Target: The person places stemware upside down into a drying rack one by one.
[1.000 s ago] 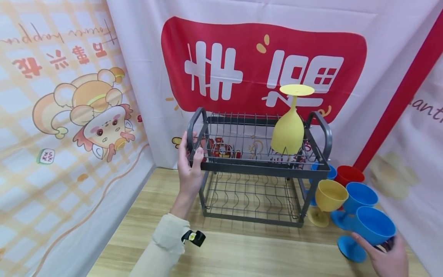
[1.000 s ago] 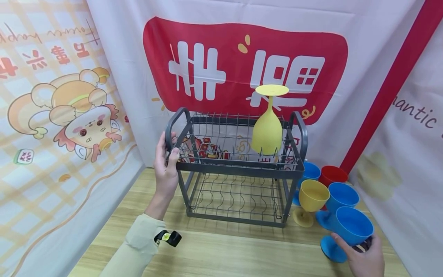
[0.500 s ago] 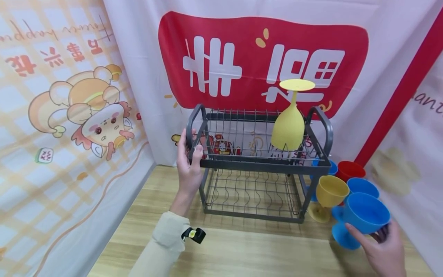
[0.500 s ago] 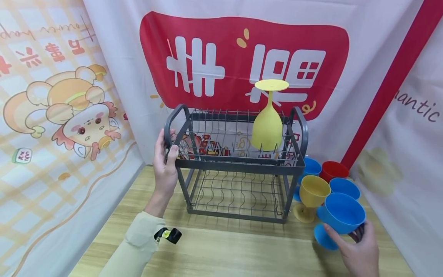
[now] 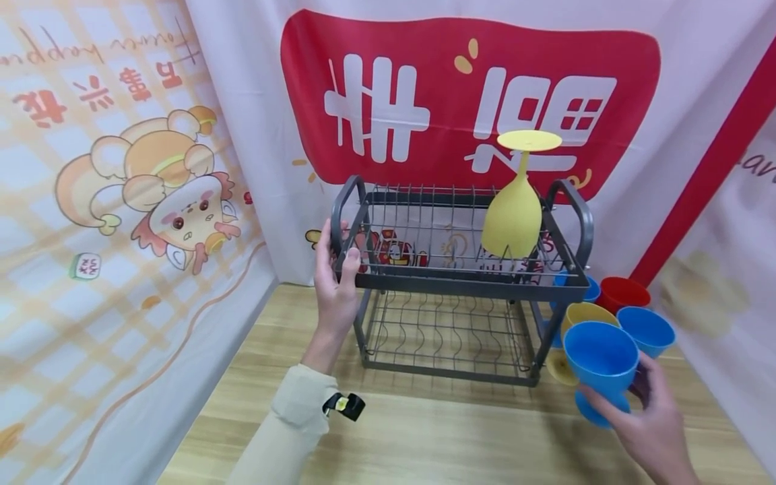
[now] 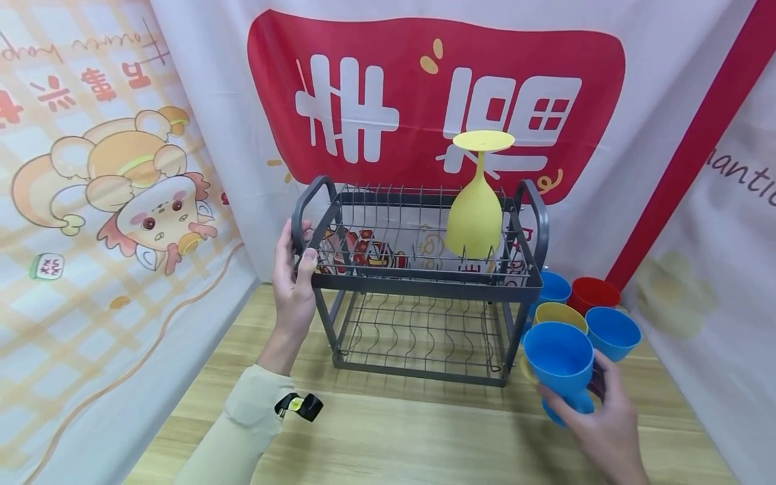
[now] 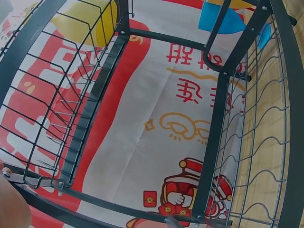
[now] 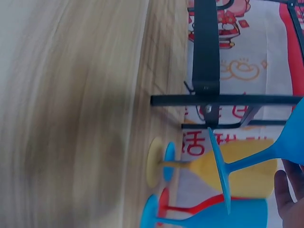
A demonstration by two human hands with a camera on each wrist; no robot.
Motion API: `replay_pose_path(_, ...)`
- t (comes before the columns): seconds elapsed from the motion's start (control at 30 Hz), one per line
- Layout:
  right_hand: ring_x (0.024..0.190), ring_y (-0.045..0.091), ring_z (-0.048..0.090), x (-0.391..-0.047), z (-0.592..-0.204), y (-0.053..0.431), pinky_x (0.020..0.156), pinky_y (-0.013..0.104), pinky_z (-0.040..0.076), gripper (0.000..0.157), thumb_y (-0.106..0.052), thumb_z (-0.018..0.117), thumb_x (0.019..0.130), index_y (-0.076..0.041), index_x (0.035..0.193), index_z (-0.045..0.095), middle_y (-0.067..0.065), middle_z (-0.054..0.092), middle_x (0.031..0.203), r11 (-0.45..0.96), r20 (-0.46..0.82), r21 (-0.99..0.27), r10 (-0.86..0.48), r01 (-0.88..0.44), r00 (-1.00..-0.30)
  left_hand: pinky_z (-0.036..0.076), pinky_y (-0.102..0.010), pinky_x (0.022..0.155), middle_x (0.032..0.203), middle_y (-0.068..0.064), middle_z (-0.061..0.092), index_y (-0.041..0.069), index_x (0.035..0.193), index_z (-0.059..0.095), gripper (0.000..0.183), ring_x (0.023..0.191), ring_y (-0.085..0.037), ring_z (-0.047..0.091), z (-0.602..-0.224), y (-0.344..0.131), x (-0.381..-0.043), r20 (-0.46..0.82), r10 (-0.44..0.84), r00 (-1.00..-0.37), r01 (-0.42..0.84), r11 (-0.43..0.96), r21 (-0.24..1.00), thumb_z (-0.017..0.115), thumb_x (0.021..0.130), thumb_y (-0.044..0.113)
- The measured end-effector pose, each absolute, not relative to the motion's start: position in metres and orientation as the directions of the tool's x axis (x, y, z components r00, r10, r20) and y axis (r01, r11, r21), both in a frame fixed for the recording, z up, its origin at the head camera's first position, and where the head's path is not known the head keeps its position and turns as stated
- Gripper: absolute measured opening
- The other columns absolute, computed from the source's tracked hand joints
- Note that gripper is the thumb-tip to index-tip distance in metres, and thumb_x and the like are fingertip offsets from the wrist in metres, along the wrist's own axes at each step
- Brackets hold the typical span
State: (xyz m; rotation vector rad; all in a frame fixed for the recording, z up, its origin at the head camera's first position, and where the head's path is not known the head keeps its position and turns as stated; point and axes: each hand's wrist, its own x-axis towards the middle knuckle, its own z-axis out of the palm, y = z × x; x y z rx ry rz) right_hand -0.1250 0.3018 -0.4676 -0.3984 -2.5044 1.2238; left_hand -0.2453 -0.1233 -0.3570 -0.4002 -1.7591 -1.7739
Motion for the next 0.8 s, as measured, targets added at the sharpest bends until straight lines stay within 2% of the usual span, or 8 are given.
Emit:
replay_pose_path(0.1,0.132,0.051,0.051,-0.127,-0.465,0.295,0.106,0.078,0.045,0.103,-0.029,0.09,0.086,-0.012,0.165,0.026,0.027,0.046,0.159,0.632,0.238,-0.775,0.312,0.014,-0.92,0.047,-0.048,0.121,0.161,0.014,0.051,0.028,0.167,0.03,0.062,0.153,-0.025,0.046,-0.356,-0.122,-0.245,0.598,-0.204,-0.776,0.6,0.058,0.798,0.054,0.11,0.024)
replay_pose_path(0.27,0.129,0.052,0.052,-0.13,-0.462,0.278,0.096,0.084,0.045,0.104,-0.023,0.096,0.077,-0.009,0.161,0.035,0.026,0.051,0.152,0.671,0.323,-0.735,0.215,-0.101,-0.922,0.049,-0.044,0.12,0.161,0.014,0.051,0.029,0.167,0.03,0.062,0.152,-0.027,0.047,-0.356,-0.123,-0.244,0.592,-0.204,-0.78,0.594,0.056,0.802,0.054,0.11,0.024)
replay_pose_path(0.43,0.129,0.048,0.052,-0.134,-0.458,0.264,0.094,0.082,0.049,0.102,-0.019,0.098,0.075,-0.011,0.158,0.04,0.022,0.051,0.151,0.69,0.387,-0.697,0.131,-0.196,-0.913,0.047,-0.05,0.122,0.161,0.014,0.051,0.03,0.167,0.03,0.062,0.152,-0.026,0.047,-0.356,-0.123,-0.243,0.586,-0.201,-0.785,0.59,0.05,0.806,0.055,0.109,0.025)
replay_pose_path(0.6,0.126,0.046,0.056,-0.141,-0.455,0.25,0.091,0.079,0.053,0.1,-0.023,0.099,0.074,-0.014,0.157,0.044,0.02,0.055,0.147,0.711,0.445,-0.645,0.048,-0.282,-0.894,0.045,-0.052,0.122,0.161,0.014,0.051,0.029,0.167,0.03,0.062,0.153,-0.026,0.046,-0.357,-0.123,-0.243,0.589,-0.202,-0.782,0.592,0.05,0.804,0.055,0.11,0.025)
replay_pose_path(0.8,0.126,0.04,0.055,-0.148,-0.45,0.234,0.09,0.078,0.054,0.097,-0.026,0.1,0.072,-0.018,0.154,0.049,0.016,0.056,0.144,0.712,0.48,-0.607,-0.024,-0.352,-0.877,0.046,-0.045,0.123,0.161,0.014,0.05,0.03,0.167,0.029,0.063,0.153,-0.028,0.046,-0.358,-0.125,-0.243,0.589,-0.191,-0.785,0.593,0.042,0.804,0.054,0.11,0.024)
